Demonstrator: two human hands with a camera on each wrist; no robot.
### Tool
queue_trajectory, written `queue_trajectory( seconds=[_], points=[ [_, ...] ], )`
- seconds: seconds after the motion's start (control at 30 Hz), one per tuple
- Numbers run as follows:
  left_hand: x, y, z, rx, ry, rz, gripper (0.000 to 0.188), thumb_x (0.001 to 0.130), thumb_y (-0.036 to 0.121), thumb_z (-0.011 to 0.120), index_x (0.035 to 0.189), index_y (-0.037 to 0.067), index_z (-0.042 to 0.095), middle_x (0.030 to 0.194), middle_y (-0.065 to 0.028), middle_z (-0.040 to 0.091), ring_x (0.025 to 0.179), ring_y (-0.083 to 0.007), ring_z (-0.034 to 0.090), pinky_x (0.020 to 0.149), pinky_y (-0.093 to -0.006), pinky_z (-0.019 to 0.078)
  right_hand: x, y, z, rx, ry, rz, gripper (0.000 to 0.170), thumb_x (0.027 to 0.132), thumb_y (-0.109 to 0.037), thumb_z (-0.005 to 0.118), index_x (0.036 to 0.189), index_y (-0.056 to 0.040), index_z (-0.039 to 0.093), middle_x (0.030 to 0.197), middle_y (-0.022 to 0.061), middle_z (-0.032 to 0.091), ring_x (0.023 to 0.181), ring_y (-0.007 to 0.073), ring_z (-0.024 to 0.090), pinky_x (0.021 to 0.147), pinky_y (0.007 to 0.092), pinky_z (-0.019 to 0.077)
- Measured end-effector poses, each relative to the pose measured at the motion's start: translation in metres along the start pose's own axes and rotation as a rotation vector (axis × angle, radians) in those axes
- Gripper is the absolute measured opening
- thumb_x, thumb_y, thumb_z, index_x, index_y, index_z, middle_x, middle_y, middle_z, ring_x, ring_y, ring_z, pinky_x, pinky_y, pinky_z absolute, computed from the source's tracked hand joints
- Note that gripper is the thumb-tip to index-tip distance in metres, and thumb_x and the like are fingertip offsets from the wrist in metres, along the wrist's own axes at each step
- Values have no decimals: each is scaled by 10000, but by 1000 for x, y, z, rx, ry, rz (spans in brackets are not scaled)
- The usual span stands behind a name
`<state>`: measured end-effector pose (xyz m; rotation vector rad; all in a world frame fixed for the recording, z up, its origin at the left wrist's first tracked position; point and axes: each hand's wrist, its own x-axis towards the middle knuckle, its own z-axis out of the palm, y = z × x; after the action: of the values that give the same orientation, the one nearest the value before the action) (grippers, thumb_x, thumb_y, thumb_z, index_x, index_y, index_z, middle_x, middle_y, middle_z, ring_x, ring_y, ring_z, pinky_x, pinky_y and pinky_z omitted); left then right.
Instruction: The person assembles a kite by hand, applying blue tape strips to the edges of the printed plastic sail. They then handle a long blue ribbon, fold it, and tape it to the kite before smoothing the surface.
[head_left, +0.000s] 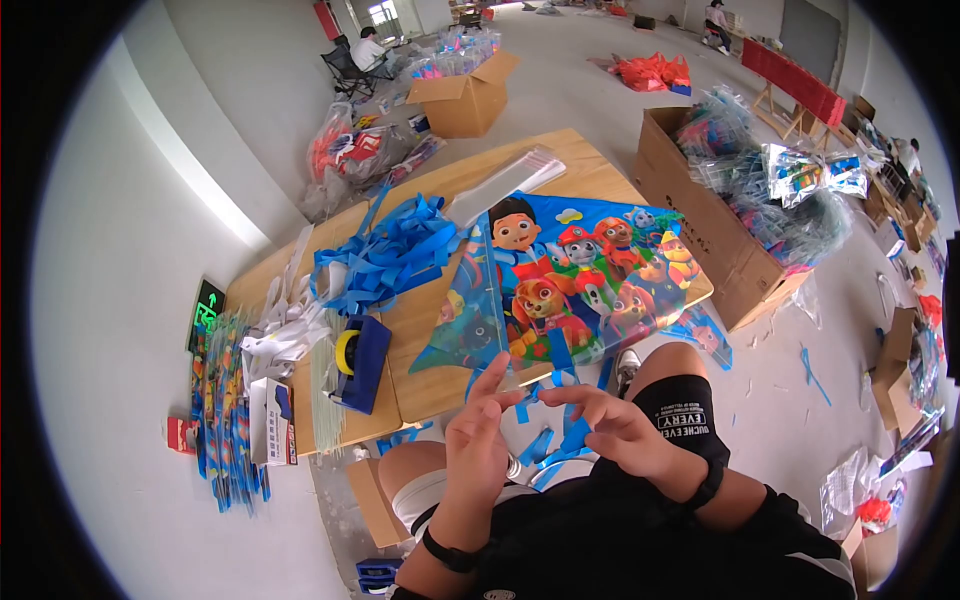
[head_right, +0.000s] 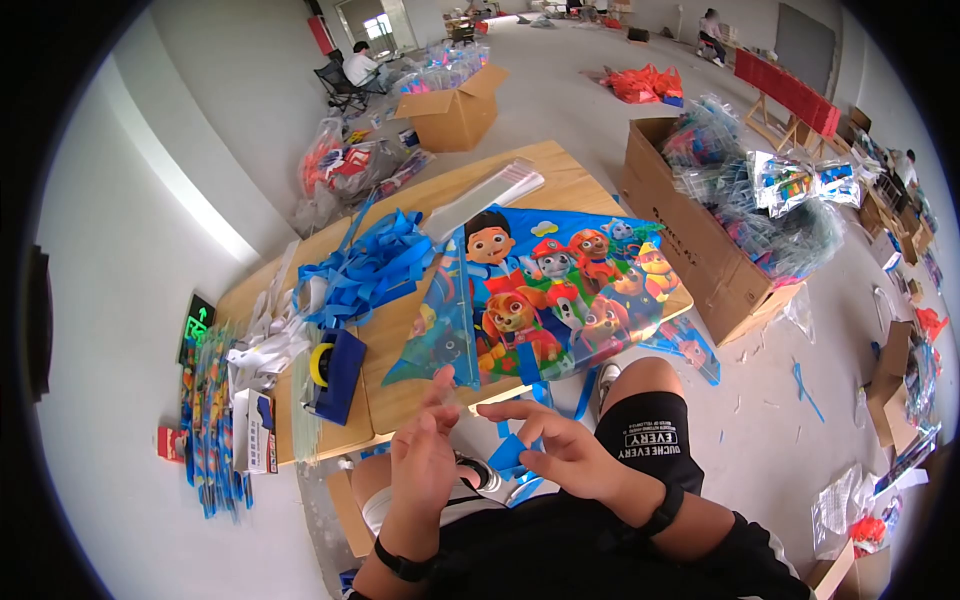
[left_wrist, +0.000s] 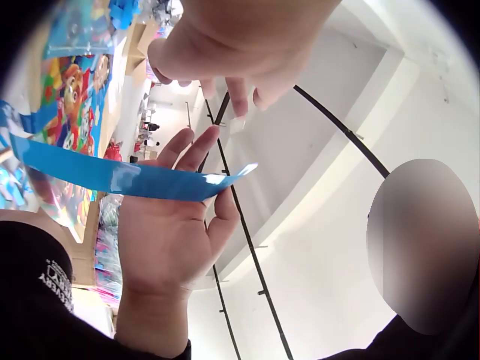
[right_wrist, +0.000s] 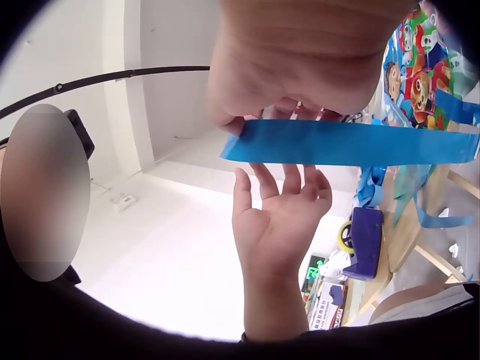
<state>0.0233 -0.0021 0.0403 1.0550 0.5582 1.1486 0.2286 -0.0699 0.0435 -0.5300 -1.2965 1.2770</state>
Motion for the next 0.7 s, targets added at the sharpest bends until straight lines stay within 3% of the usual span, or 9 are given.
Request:
queue_trajectory(
  seconds=[0.07,0.1,0.17,0.37,0.4,0.47,0.7],
  points=[
    [0,2,2,10,3,-37,291,1019,253,593,1051,1,735,1566,-202,406,1412,-270,425,1017,-360,506,2,-5,4,-121,-10,11,113,972,8,582,1025,-87,548,1518,215,448,1443,352,392,1152,470,302],
    [-1,4,5,9,3,-38,291,1019,253,593,1051,1,735,1566,-202,406,1412,-270,425,1017,-360,506,1,-2,4,-122,-9,11,113,972,8,582,1025,-87,548,1518,215,448,1443,352,392,1152,470,302],
    [-2,8,11,90,25,-111,156,975,111,654,1028,-2,748,1543,-158,448,1453,-294,387,1174,-442,298,-1,5,4,-41,3,66,113,987,0,575,1042,-97,557,1516,211,453,1437,329,408,1130,445,340],
    [-4,-1,7,442,157,40,92,838,69,795,921,46,762,1468,-147,543,1356,-281,502,1097,-439,381,-4,8,5,83,30,156,113,1017,5,539,1052,-98,571,1509,200,472,1425,273,427,1073,370,409],
    [-4,-2,6,441,158,41,92,838,69,795,921,46,762,1468,-147,543,1356,-281,502,1097,-439,381,-5,9,5,82,29,156,113,1017,5,539,1052,-98,571,1509,200,472,1425,273,427,1073,370,409],
    [-3,-4,3,635,153,246,135,795,88,828,916,70,770,1445,-137,568,1294,-287,554,1064,-439,401,-6,11,4,156,24,173,127,1019,10,534,1069,-99,576,1512,198,472,1431,271,421,1068,368,421],
    [-2,-5,5,887,203,434,214,741,126,871,932,103,777,1375,-128,611,1197,-293,607,989,-435,441,-9,17,7,103,17,179,136,1012,10,551,1096,-91,587,1526,186,457,1437,266,416,1082,380,413]
  ],
)
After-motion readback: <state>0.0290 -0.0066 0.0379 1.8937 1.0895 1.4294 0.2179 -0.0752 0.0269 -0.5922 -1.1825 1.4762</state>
